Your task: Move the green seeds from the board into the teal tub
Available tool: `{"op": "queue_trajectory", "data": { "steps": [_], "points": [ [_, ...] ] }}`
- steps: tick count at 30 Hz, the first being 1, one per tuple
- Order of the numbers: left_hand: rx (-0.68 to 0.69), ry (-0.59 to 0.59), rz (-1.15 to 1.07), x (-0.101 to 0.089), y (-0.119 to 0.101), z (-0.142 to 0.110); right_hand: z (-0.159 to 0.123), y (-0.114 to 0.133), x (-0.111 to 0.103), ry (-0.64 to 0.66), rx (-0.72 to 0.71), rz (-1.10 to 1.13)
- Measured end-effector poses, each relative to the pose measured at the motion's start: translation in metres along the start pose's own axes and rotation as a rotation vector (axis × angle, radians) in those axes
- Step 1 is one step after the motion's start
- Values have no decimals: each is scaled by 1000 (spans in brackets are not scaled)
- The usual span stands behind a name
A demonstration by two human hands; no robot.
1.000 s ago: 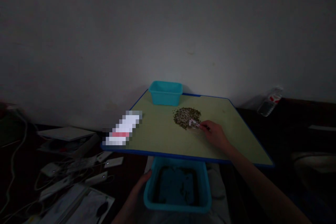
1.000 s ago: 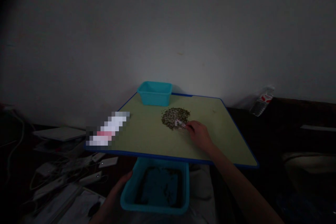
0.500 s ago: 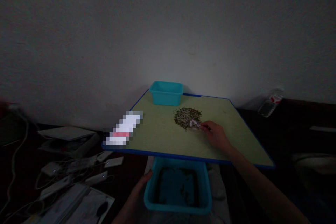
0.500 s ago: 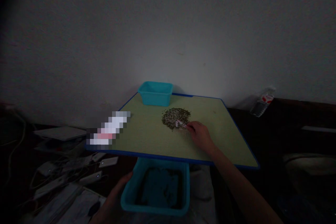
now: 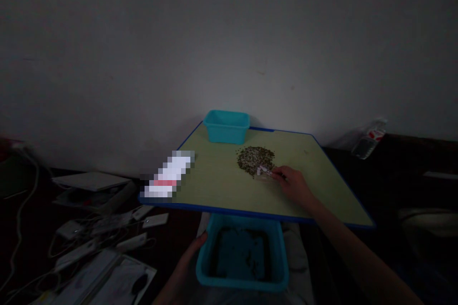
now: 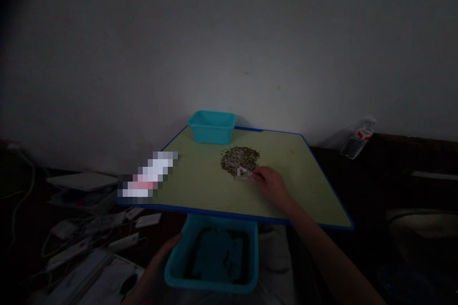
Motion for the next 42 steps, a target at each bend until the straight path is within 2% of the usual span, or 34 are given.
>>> {"op": "queue_trajectory", "data": {
  "steps": [9, 26, 30, 36, 42],
  "points": [
    [-6, -18, -1, 1, 1, -6, 3, 4, 2, -5, 3, -26],
    [6, -26, 13, -8, 1, 1, 3, -2, 0, -36, 28, -48],
    [-36, -9, -4, -5, 3, 1, 0, 1, -5, -53, 26, -46],
    [-5, 11, -18, -5, 1, 5, -2, 2, -4, -36, 20, -45],
    [-46, -13, -15, -7, 6, 3, 2, 7, 0, -10, -1, -29]
  ]
}}
Point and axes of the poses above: each hand's wrist, its own z-axis towards the middle knuckle, its own x-axis out of the palm, y = z × x, the point moved 8 cm from there along z, towards the middle knuckle, and after that the axes turned 7 degrees about -z, right-handed, at the moved point
